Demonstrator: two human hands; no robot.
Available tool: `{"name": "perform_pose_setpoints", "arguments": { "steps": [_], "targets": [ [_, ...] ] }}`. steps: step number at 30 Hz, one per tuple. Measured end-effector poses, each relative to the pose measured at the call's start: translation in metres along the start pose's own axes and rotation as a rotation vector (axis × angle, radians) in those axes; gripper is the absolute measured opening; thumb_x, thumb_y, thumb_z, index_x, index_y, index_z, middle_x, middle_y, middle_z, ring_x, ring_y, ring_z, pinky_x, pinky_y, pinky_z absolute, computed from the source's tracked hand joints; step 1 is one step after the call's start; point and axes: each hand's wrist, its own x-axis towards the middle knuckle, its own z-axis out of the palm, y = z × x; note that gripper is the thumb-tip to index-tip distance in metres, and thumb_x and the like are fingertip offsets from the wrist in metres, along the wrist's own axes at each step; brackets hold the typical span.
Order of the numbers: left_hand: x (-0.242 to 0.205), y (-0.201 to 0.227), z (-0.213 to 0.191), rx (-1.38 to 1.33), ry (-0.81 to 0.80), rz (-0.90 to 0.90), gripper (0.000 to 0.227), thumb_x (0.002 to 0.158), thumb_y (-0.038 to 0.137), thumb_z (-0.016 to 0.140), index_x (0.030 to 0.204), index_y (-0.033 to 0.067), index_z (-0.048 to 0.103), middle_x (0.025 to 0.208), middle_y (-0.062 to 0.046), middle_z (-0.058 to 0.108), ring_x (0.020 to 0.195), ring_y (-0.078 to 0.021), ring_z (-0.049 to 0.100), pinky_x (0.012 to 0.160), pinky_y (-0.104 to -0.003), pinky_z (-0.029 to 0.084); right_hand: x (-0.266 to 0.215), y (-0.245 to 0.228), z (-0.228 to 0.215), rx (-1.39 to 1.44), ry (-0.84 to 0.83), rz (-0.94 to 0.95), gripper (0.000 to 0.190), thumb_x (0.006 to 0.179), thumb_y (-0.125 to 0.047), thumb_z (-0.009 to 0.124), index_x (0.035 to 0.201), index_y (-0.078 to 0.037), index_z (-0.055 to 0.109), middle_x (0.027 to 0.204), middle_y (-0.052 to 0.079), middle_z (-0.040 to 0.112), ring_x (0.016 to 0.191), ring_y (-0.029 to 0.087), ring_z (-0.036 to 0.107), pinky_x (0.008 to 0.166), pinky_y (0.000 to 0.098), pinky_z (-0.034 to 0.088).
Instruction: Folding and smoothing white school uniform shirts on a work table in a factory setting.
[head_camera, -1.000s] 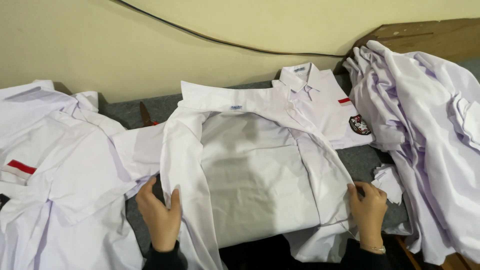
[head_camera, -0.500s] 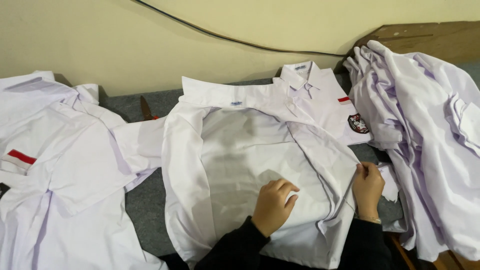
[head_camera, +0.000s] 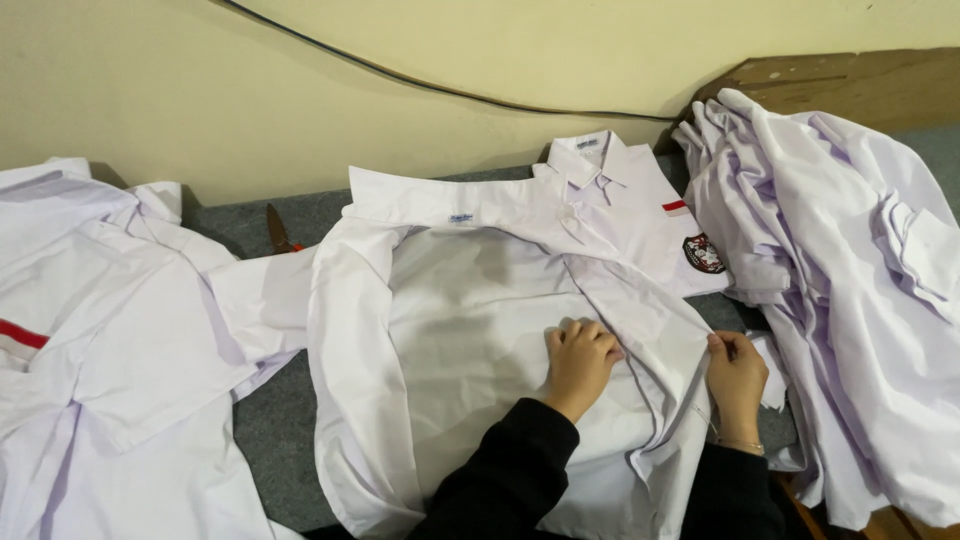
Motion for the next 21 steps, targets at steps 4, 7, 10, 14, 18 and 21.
{"name": "perform_pose_setpoints", "arguments": {
  "steps": [4,7,10,14,18,21],
  "targets": [
    [-0.004,-0.01,-0.004,-0.193,-0.019,-0.023,0.01,0.097,0.036,0.068,0.099,0.0264,0.068,0.104,0.008,0.06,0.11,-0.0196,0.056,0.101,-0.049,0.038,0.005,0.006,0.001,0.02,-0.005,0.068,0.013,0.106,-0.019,0.072,0.113,-0.009,0.078,0.1,0.019,0.075,0.101,0.041,0.07,0.083,0.0487,0.055],
    [-0.002,-0.01,-0.024,-0.316,-0.047,-0.043,0.008,0.101,0.036,0.065,0.099,0.0287,0.067,0.104,0.012,0.061,0.111,-0.0165,0.06,0.103,-0.047,0.039,0.009,0.016,0.008,0.044,0.009,0.111,0.013,0.106,-0.018,0.072,0.113,-0.009,0.078,0.097,0.018,0.075,0.096,0.038,0.071,0.079,0.0461,0.055],
    [0.004,-0.018,-0.006,-0.733,0.253,0.061,0.01,0.097,0.03,0.073,0.093,0.0216,0.07,0.096,0.005,0.074,0.092,-0.0184,0.071,0.089,-0.034,0.052,0.01,0.014,0.006,0.052,0.008,0.121,0.013,0.106,-0.018,0.072,0.112,-0.009,0.078,0.097,0.019,0.075,0.095,0.038,0.071,0.077,0.0464,0.055],
    [0.005,-0.023,0.008,-0.881,0.279,-0.029,0.008,0.098,0.026,0.073,0.098,0.0182,0.072,0.096,0.001,0.076,0.09,-0.0202,0.071,0.086,-0.034,0.054,0.006,0.003,0.001,0.062,-0.006,0.138,0.015,0.106,-0.016,0.07,0.114,-0.006,0.078,0.099,0.022,0.074,0.098,0.042,0.07,0.08,0.048,0.054],
    [-0.003,-0.01,-0.014,-0.472,0.226,0.048,0.016,0.092,0.039,0.073,0.098,0.0241,0.071,0.096,0.005,0.071,0.093,-0.0206,0.067,0.087,-0.039,0.052,0.006,0.008,0.005,0.038,0.003,0.131,0.016,0.106,-0.017,0.071,0.115,-0.007,0.078,0.099,0.021,0.074,0.098,0.041,0.07,0.078,0.0477,0.054],
    [-0.006,0.013,-0.022,-0.209,0.141,0.074,0.033,0.085,0.056,0.068,0.099,0.0258,0.071,0.101,0.005,0.068,0.102,-0.0227,0.061,0.094,-0.048,0.044,0.007,0.008,0.005,0.027,0.003,0.13,0.016,0.106,-0.017,0.071,0.115,-0.006,0.078,0.099,0.022,0.074,0.097,0.042,0.07,0.078,0.0485,0.054]
  ]
}}
